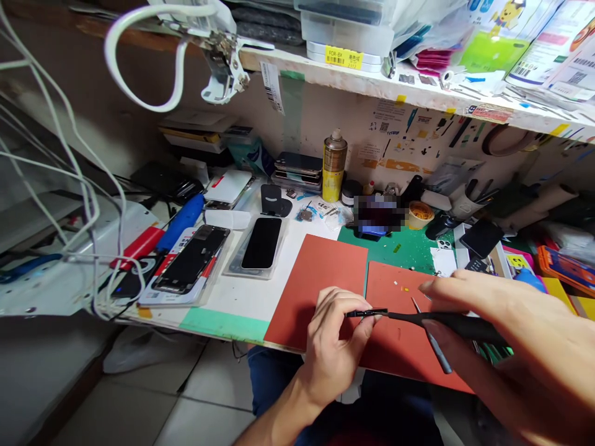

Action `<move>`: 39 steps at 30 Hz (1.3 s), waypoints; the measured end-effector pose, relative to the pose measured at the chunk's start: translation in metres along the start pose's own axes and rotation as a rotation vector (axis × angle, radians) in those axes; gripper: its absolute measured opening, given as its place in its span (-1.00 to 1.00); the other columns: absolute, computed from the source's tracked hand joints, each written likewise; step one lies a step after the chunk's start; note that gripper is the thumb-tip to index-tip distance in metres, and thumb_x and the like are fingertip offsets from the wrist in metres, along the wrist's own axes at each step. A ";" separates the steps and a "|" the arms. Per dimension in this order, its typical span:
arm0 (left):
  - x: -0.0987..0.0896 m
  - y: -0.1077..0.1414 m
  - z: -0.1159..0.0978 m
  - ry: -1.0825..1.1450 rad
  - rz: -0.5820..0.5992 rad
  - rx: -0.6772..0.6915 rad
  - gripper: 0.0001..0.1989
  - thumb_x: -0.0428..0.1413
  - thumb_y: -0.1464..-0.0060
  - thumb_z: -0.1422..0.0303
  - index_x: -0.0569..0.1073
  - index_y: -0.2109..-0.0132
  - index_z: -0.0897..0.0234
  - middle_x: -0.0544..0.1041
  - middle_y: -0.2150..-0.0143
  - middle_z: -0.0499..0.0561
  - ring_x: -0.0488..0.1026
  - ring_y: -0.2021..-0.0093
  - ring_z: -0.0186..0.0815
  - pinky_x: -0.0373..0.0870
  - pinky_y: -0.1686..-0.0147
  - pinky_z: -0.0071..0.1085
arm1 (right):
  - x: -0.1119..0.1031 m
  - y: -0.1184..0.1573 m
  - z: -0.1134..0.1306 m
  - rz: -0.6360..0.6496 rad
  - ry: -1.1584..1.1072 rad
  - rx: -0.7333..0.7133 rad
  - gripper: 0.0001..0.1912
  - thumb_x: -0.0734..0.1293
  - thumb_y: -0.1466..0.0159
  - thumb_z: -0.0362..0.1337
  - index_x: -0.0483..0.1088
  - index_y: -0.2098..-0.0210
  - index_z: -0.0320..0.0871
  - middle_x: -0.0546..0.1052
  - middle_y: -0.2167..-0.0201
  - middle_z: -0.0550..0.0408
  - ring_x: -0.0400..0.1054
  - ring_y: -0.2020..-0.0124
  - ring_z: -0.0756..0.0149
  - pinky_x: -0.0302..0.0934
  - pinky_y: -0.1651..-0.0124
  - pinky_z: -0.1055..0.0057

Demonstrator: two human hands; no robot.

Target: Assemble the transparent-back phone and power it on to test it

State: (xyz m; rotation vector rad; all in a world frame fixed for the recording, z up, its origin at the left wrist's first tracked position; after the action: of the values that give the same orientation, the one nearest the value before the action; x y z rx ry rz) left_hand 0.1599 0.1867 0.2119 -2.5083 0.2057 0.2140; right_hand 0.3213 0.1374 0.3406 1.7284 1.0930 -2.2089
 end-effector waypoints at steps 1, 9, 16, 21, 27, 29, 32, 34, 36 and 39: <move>0.000 0.000 0.000 -0.005 0.002 0.003 -0.81 0.24 -0.25 0.54 0.48 0.07 0.19 0.61 0.20 -0.01 0.53 0.14 -0.24 0.46 0.04 -0.24 | -0.001 -0.001 0.001 -0.001 -0.010 -0.005 -0.37 0.39 -0.34 -0.40 0.27 -0.37 -0.13 0.67 -0.02 -0.04 0.64 0.05 0.07 0.54 -0.06 0.24; 0.002 0.000 -0.003 -0.015 0.016 0.014 -0.83 0.24 -0.26 0.53 0.48 0.06 0.20 0.61 0.20 0.00 0.53 0.15 -0.24 0.46 0.05 -0.23 | 0.001 -0.004 -0.002 0.010 -0.046 0.018 -0.38 0.40 -0.34 -0.37 0.27 -0.36 -0.14 0.68 0.01 -0.04 0.63 0.08 0.08 0.53 -0.03 0.27; 0.003 0.001 -0.002 -0.024 0.008 0.015 -0.85 0.24 -0.27 0.51 0.48 0.08 0.19 0.61 0.21 0.01 0.54 0.15 -0.23 0.48 0.06 -0.22 | 0.002 0.002 -0.003 0.016 0.044 0.037 -0.41 0.41 -0.34 -0.37 0.31 -0.33 -0.06 0.68 0.01 0.02 0.64 0.09 0.08 0.53 -0.03 0.25; 0.003 0.001 -0.001 -0.011 0.012 0.002 -0.86 0.24 -0.27 0.49 0.49 0.08 0.19 0.61 0.21 0.01 0.53 0.15 -0.22 0.48 0.06 -0.22 | 0.001 0.001 -0.004 0.006 0.028 0.042 -0.44 0.41 -0.34 -0.33 0.32 -0.32 -0.08 0.69 0.04 -0.01 0.64 0.09 0.05 0.54 0.00 0.23; 0.004 0.002 -0.002 -0.002 0.015 0.013 -0.83 0.25 -0.25 0.53 0.49 0.07 0.20 0.61 0.19 -0.01 0.52 0.13 -0.25 0.45 0.04 -0.24 | -0.001 -0.003 0.001 0.006 0.006 0.002 -0.49 0.38 -0.35 -0.37 0.33 -0.28 -0.14 0.69 0.09 -0.02 0.63 0.14 0.09 0.53 0.02 0.26; 0.005 0.002 -0.001 -0.001 0.017 0.009 -0.82 0.24 -0.25 0.54 0.49 0.07 0.21 0.60 0.19 -0.01 0.52 0.13 -0.25 0.45 0.04 -0.24 | -0.001 -0.004 0.002 0.011 -0.004 -0.006 -0.48 0.36 -0.34 -0.41 0.32 -0.28 -0.16 0.69 0.08 -0.03 0.63 0.12 0.10 0.52 0.02 0.27; 0.005 0.002 -0.002 -0.005 0.022 0.010 -0.82 0.24 -0.25 0.54 0.49 0.07 0.20 0.60 0.19 -0.01 0.52 0.13 -0.24 0.45 0.04 -0.23 | -0.001 -0.006 0.003 0.003 -0.008 -0.005 -0.46 0.38 -0.33 -0.40 0.33 -0.28 -0.15 0.69 0.08 -0.03 0.64 0.12 0.08 0.52 0.03 0.26; 0.005 0.002 -0.002 -0.008 0.019 0.010 -0.82 0.24 -0.25 0.54 0.49 0.07 0.20 0.61 0.19 -0.01 0.52 0.13 -0.24 0.46 0.04 -0.23 | 0.000 -0.007 0.002 0.008 -0.003 -0.001 -0.47 0.37 -0.33 -0.40 0.33 -0.29 -0.13 0.69 0.08 -0.03 0.64 0.12 0.07 0.53 0.07 0.26; 0.004 0.002 -0.002 -0.008 0.023 0.009 -0.83 0.24 -0.26 0.53 0.48 0.07 0.19 0.61 0.19 0.00 0.52 0.13 -0.23 0.47 0.04 -0.23 | 0.000 -0.008 0.002 0.005 0.007 -0.002 -0.49 0.36 -0.33 -0.42 0.35 -0.26 -0.11 0.69 0.12 0.00 0.64 0.16 0.10 0.53 0.12 0.29; 0.004 0.003 -0.001 -0.012 0.028 0.006 -0.83 0.24 -0.26 0.52 0.48 0.07 0.19 0.60 0.19 0.00 0.51 0.12 -0.23 0.47 0.04 -0.23 | 0.001 -0.010 0.001 0.014 -0.009 0.007 -0.52 0.34 -0.34 -0.39 0.35 -0.24 -0.11 0.69 0.11 -0.02 0.64 0.17 0.10 0.53 0.14 0.30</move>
State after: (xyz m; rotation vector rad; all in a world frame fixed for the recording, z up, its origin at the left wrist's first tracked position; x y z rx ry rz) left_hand 0.1635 0.1836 0.2108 -2.4987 0.2368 0.2392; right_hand 0.3154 0.1439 0.3445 1.7217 1.0696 -2.2130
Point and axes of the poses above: each hand's wrist, its own y-axis away from the middle knuckle, its own x-axis out of the palm, z = x × y, the point moved 8 cm from there along -y, towards the middle knuckle
